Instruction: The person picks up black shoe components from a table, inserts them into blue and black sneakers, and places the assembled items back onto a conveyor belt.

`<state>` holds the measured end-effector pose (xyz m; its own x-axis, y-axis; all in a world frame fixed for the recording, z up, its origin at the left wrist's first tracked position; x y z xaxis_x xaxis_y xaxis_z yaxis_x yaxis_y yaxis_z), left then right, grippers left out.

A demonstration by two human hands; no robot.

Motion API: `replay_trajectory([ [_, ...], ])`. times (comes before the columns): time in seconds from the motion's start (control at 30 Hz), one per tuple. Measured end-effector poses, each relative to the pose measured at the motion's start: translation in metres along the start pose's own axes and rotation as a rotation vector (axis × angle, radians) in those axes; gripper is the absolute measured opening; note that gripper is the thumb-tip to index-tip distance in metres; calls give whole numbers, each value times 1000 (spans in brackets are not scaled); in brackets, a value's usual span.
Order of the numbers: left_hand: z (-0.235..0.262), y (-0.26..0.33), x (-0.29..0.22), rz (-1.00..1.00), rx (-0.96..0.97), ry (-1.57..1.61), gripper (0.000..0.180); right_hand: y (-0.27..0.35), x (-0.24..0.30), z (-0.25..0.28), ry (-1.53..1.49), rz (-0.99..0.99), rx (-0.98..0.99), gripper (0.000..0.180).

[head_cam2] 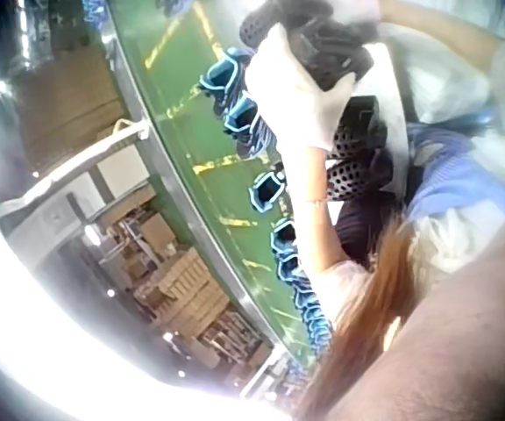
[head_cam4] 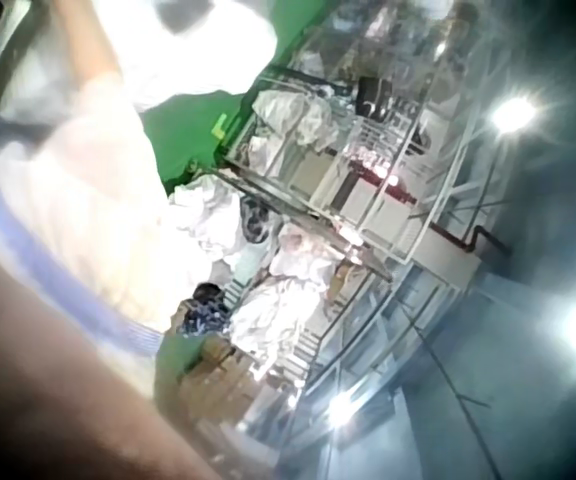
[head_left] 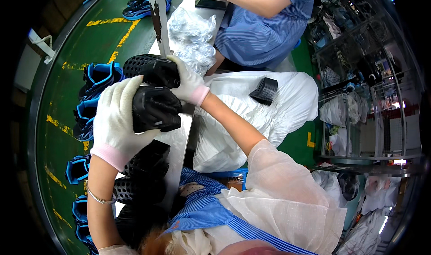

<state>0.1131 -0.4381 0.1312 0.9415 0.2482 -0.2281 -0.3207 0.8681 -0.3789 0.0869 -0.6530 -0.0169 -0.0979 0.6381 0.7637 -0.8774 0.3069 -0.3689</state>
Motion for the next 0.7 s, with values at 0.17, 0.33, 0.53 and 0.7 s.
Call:
replay_trajectory([
  [0.17, -8, 3, -10, -3, -98, -56, 87, -3, -5, -5, 39, 73, 13, 89],
  [0.33, -6, 5, -8, -5, -88, -21, 96, -6, -13, -8, 69, 137, 9, 87],
  [0.53, 5, 24, -4, 25, -101, 31, 98, 1, -8, -8, 48, 15, -28, 91],
  [0.7, 11, 38, 8, 118, -44, 10, 102, -5, -8, 2, 39, -130, -29, 83],
])
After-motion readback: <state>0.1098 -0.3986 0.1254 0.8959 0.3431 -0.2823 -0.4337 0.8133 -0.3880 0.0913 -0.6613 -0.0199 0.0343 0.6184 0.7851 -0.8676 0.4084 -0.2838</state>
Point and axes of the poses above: each hand's wrist, its own y-axis away from the middle knuckle, its own z-axis out of the back of the hand, x = y × z, the point moved 1 cm from there along -y, towards the middle knuckle, and after that the axes turned 6 degrees about -z, right-handed, at the moved point
